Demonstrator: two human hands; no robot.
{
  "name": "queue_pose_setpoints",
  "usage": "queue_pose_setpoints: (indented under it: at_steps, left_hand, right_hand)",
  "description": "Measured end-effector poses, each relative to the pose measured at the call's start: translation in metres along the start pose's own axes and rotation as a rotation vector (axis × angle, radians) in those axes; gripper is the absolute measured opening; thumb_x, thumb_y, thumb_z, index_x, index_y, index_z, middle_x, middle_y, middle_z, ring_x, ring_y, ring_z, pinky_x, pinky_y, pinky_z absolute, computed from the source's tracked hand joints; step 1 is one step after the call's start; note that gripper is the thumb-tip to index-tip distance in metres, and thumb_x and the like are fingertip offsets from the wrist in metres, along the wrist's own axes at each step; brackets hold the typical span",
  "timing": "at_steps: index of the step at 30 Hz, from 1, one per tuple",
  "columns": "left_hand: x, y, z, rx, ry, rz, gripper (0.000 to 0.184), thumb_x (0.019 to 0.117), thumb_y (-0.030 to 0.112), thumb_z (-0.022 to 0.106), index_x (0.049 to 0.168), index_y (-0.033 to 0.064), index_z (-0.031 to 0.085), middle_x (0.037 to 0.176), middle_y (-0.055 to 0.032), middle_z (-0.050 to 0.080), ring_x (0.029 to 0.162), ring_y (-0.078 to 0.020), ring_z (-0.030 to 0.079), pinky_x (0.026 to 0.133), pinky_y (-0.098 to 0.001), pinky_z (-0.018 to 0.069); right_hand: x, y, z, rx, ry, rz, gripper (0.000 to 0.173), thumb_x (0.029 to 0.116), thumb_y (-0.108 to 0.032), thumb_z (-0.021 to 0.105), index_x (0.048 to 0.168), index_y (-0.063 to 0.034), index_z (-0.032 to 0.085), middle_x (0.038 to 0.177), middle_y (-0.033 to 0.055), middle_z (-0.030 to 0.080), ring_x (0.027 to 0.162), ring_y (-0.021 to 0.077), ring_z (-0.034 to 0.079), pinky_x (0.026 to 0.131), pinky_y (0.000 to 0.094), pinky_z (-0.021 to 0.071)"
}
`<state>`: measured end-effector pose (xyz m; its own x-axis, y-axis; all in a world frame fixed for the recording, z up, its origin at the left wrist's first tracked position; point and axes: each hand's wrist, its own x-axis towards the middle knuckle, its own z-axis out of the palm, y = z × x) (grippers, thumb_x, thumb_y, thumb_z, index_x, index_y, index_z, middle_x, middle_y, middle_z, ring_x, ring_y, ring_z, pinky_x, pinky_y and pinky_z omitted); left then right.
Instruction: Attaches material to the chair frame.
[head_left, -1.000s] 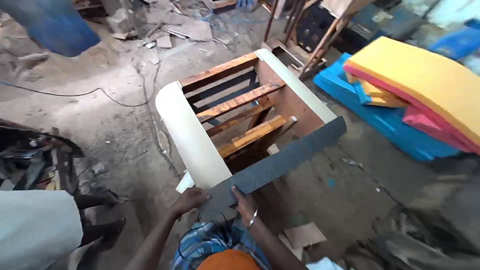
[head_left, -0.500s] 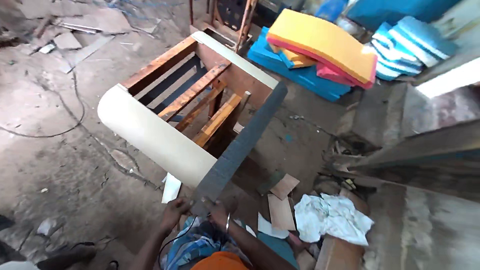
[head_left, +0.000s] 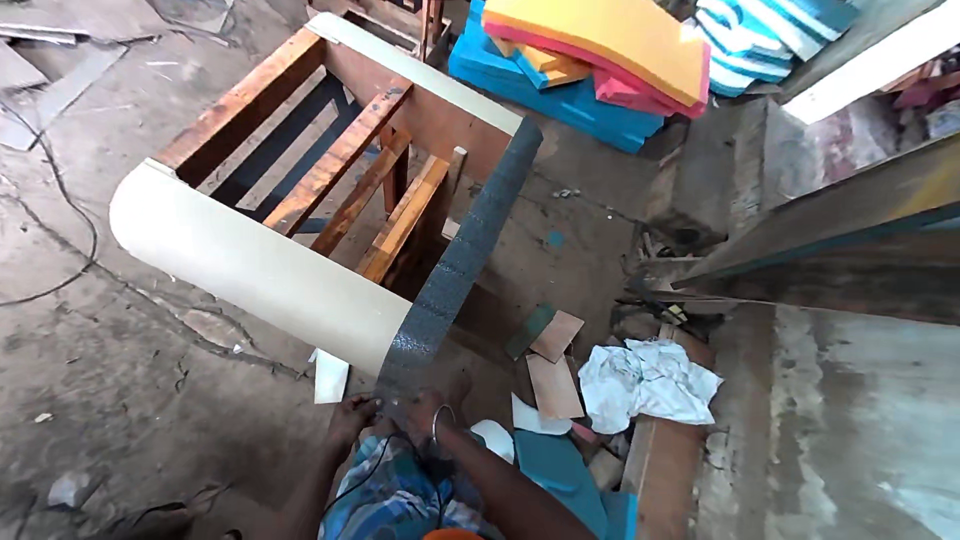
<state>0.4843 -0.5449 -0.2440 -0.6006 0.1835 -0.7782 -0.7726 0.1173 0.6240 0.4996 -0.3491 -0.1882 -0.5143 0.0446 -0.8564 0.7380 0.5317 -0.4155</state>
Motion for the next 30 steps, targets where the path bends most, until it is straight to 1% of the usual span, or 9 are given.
queue_pose_setpoints:
  at_steps: [5,8,12,14,17,20,25,28,30]
  left_hand:
    - [0.018,-0.02,0.019,-0.243,0.078,-0.019,0.026,0.1003,0.007,0.064,0.123,-0.0057,0.059,0.102,-0.0162,0.069,0.081,-0.0209,0.069,0.076,-0.0363,0.061]
    - [0.024,-0.024,0.033,-0.402,0.139,-0.052,0.028,0.1011,0.006,0.062,0.126,-0.0063,0.058,0.104,-0.0174,0.069,0.084,-0.0224,0.069,0.079,-0.0374,0.0601]
    - [0.029,-0.027,0.051,-0.564,0.206,-0.054,0.025,0.1,0.002,0.062,0.122,-0.0083,0.06,0.1,-0.0188,0.07,0.082,-0.0232,0.071,0.078,-0.0372,0.0619]
    - [0.033,-0.029,0.054,-0.593,0.226,-0.048,0.023,0.0998,0.003,0.063,0.12,-0.0081,0.061,0.097,-0.0178,0.07,0.079,-0.0221,0.07,0.075,-0.0363,0.0617]
    - [0.033,-0.034,0.054,-0.587,0.204,-0.05,0.022,0.1005,0.004,0.062,0.12,-0.0064,0.061,0.098,-0.0168,0.07,0.08,-0.0222,0.07,0.077,-0.0369,0.0615]
    - [0.034,-0.034,0.046,-0.515,0.191,-0.038,0.022,0.0992,0.004,0.065,0.119,-0.0058,0.063,0.099,-0.0177,0.071,0.082,-0.0232,0.071,0.078,-0.038,0.0619]
    - [0.03,-0.029,0.037,-0.355,0.15,-0.052,0.023,0.1,0.005,0.064,0.121,-0.0035,0.063,0.101,-0.0166,0.071,0.082,-0.0222,0.07,0.077,-0.0382,0.0607]
    - [-0.005,-0.018,0.018,-0.324,0.103,-0.054,0.024,0.1007,0.004,0.061,0.123,-0.0051,0.06,0.101,-0.0163,0.07,0.084,-0.0221,0.07,0.079,-0.0381,0.0608]
    - [-0.04,-0.006,0.002,-0.377,0.091,-0.017,0.019,0.1015,0.002,0.058,0.119,-0.0051,0.058,0.098,-0.0151,0.07,0.083,-0.0218,0.071,0.08,-0.0386,0.062]
  right_hand:
    - [0.007,-0.005,-0.009,-0.156,0.044,0.049,0.062,0.095,-0.06,0.063,0.107,0.001,0.069,0.105,0.0206,0.069,0.099,0.0337,0.068,0.089,0.0542,0.054]
    - [0.016,-0.003,-0.005,-0.279,0.091,0.041,0.066,0.0931,-0.065,0.061,0.109,-0.0013,0.071,0.109,0.0189,0.071,0.106,0.0329,0.069,0.094,0.055,0.0541]
    - [0.018,-0.007,-0.002,-0.425,0.117,0.019,0.067,0.0956,-0.064,0.058,0.121,-0.0024,0.069,0.117,0.0182,0.071,0.114,0.0325,0.068,0.101,0.055,0.0521]
    - [0.018,-0.011,-0.002,-0.472,0.128,0.017,0.065,0.0961,-0.063,0.057,0.118,-0.0032,0.071,0.114,0.0179,0.072,0.113,0.0327,0.068,0.101,0.055,0.0521]
    - [0.014,-0.012,-0.004,-0.495,0.108,0.026,0.063,0.0972,-0.062,0.056,0.115,-0.004,0.072,0.114,0.0179,0.072,0.112,0.0323,0.068,0.1,0.0546,0.0518]
    - [0.016,-0.009,-0.002,-0.469,0.119,0.018,0.063,0.0964,-0.063,0.057,0.11,-0.0032,0.073,0.112,0.0182,0.072,0.111,0.0329,0.068,0.099,0.0552,0.0524]
    - [0.003,-0.007,0.0,-0.347,0.077,-0.034,0.061,0.1002,-0.058,0.055,0.104,-0.0007,0.073,0.107,0.0209,0.071,0.106,0.0352,0.068,0.096,0.056,0.0524]
    - [-0.018,-0.01,0.0,-0.152,0.014,-0.18,0.054,0.1013,-0.052,0.058,0.101,0.0006,0.073,0.101,0.0186,0.071,0.098,0.0308,0.069,0.093,0.0511,0.0532]
    - [-0.031,-0.014,0.005,-0.007,0.009,-0.275,0.052,0.1012,-0.049,0.059,0.097,0.0007,0.073,0.094,0.0164,0.071,0.091,0.0274,0.068,0.089,0.0485,0.0543]
